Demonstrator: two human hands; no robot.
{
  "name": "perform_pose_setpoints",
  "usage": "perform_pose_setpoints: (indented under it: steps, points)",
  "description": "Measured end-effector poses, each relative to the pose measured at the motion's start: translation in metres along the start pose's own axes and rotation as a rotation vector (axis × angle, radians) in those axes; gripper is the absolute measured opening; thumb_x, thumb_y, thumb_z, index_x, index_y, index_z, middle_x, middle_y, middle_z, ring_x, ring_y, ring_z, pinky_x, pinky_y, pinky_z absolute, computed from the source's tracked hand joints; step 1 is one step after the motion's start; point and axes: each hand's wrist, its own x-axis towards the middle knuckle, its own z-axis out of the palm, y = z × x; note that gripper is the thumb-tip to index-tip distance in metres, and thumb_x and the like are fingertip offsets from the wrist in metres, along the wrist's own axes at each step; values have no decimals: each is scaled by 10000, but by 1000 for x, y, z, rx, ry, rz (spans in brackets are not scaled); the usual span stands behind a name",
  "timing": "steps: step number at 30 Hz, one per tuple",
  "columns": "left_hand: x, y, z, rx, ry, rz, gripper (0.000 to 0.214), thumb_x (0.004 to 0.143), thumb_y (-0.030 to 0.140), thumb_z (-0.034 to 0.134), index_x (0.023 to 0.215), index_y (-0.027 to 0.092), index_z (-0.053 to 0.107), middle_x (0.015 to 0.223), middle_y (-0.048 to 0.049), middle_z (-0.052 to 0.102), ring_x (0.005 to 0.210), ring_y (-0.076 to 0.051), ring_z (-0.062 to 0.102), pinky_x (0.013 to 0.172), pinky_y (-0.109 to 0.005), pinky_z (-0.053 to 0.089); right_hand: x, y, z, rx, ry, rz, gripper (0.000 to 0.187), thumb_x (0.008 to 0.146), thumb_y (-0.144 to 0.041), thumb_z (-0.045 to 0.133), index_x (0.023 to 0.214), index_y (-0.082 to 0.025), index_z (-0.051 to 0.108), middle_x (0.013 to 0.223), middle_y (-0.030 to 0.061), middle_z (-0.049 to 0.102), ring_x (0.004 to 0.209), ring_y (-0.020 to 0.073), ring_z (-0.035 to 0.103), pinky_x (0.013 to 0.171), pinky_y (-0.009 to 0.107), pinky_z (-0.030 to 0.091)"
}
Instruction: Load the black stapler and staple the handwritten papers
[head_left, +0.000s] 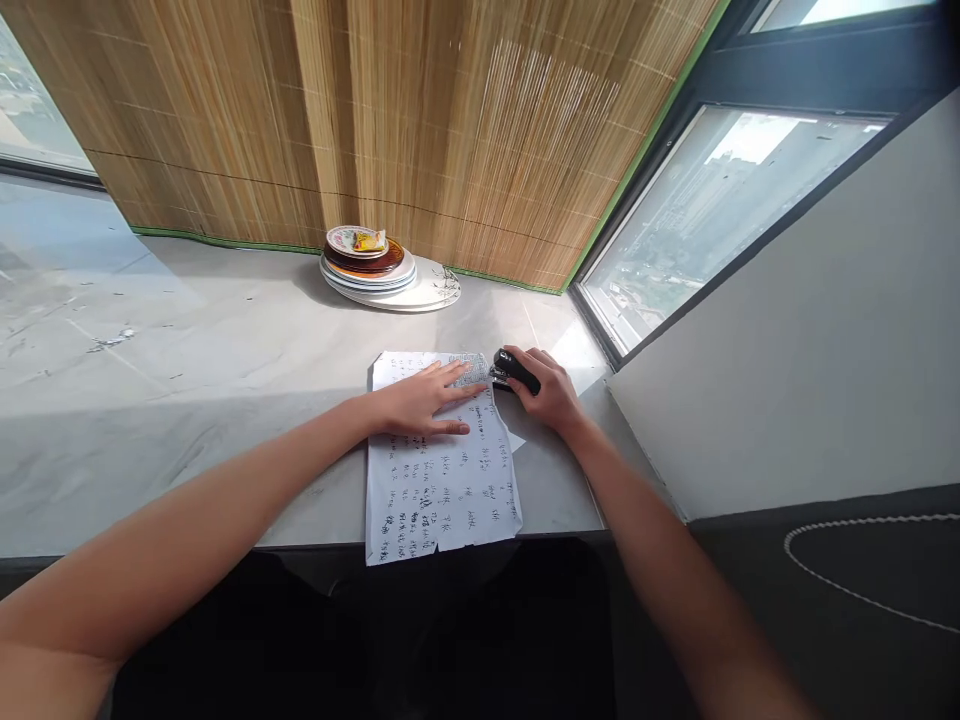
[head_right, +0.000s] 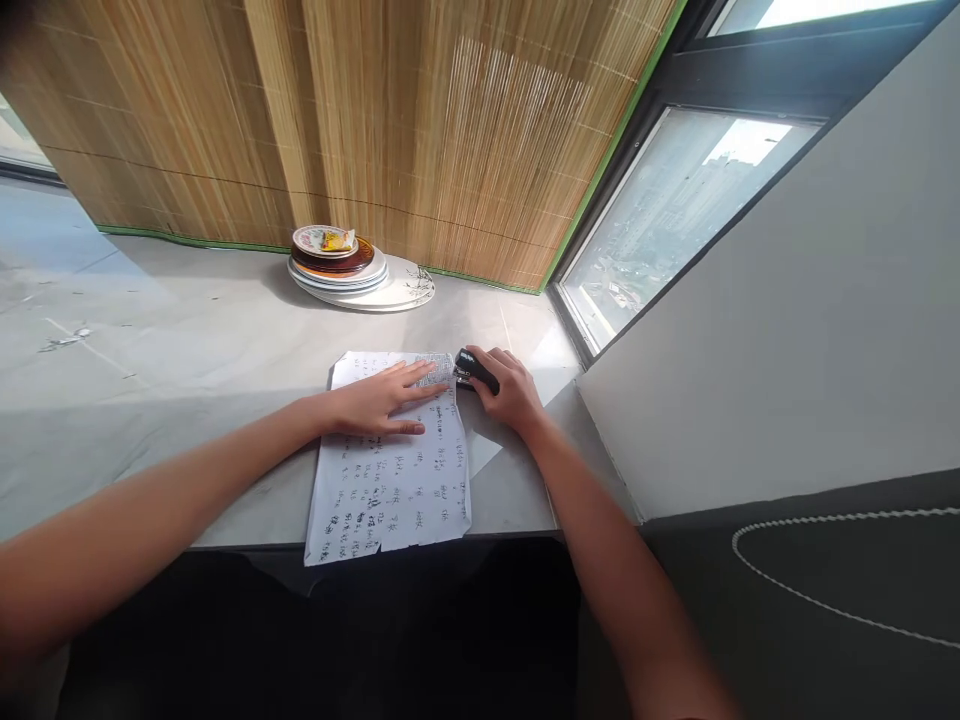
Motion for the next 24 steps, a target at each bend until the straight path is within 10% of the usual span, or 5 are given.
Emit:
perform_pose_setpoints:
  steps: [5,10,17,24]
  points:
    - [1,-14,-13,-219,495,-118,347,1006,322,512,1246,184,723,1425,-108,678,1331,-275,618,1153,-454,491,1,6,-3,-64,157,148,394,910,-308,706,1301,-266,693,1170,108,765,1063,343,706,923,496,578]
    - [1,-24,-22,-285,854,-244,257,921,214,492,933,185,747,1052,-78,697,990,-225,649,920,-352,555,3,-45,-13,-97,456,269,324,936,-305,651,1249,-228,675,1167,146,748,1052,339,699,893,496,582]
    - [-5,-54,-28,-504,1165,-234,166,803,194,562,764,191,723,893,-54,635,804,-195,562,700,-292,454,4,-165,57,141,96,333,308,938,-224,623,1244,-259,610,1184,89,728,1045,275,697,854,411,562]
    - [-11,-75,-33,-914,1276,-273,119,680,206,593,714,188,706,736,-20,586,634,-135,451,567,-231,366,-29,-124,35,88,39,404,307,956,-268,595,1263,-255,589,1242,117,686,1080,302,671,872,443,552]
